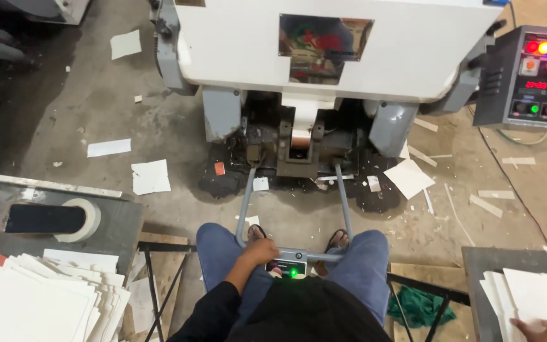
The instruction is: Using a paper press or die-cutting machine to process white paper sheets in an industrial setting.
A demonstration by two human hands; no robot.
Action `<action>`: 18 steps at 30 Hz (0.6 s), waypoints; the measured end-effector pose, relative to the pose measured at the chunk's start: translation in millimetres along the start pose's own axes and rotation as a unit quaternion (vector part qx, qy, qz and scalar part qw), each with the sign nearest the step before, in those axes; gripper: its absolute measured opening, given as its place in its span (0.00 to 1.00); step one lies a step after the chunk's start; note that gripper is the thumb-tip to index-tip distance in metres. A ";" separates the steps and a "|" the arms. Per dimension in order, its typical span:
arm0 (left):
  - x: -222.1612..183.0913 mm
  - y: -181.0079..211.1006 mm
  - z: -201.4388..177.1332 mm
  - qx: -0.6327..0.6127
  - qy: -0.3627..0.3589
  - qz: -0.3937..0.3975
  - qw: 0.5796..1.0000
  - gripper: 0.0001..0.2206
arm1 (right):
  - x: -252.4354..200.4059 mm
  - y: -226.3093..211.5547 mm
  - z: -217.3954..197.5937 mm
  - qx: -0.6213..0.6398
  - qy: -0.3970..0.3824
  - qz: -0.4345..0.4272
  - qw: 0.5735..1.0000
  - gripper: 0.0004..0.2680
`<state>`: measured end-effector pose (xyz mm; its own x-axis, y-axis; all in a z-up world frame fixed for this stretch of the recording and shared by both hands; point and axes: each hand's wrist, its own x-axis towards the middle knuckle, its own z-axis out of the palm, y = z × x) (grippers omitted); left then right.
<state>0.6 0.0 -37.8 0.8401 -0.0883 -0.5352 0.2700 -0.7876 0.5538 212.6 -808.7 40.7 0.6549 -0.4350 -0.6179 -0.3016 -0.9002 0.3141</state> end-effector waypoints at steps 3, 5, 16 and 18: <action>-15.2 13.2 -27.0 0.009 -0.005 -0.102 0.995 0.24 | -18.1 24.5 -1.4 -0.199 0.103 -0.215 0.950 0.15; -37.7 30.3 -61.6 0.081 -0.037 -0.176 0.980 0.26 | -26.5 35.9 -8.2 -0.325 0.167 -0.353 0.861 0.15; -63.6 89.3 -59.5 -0.178 -0.028 0.057 0.982 0.14 | -148.9 -62.3 18.7 -0.018 0.362 -0.004 0.932 0.09; -67.9 106.1 -63.6 -0.259 0.000 0.056 0.964 0.12 | -146.3 -48.6 11.6 0.050 0.384 0.020 0.922 0.09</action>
<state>2.1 -38.8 97.9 0.8776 -0.1558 -0.4535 0.3760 -0.3633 0.8525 123.4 -701.6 107.5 0.9274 -0.3610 0.0978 -0.3740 -0.8973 0.2346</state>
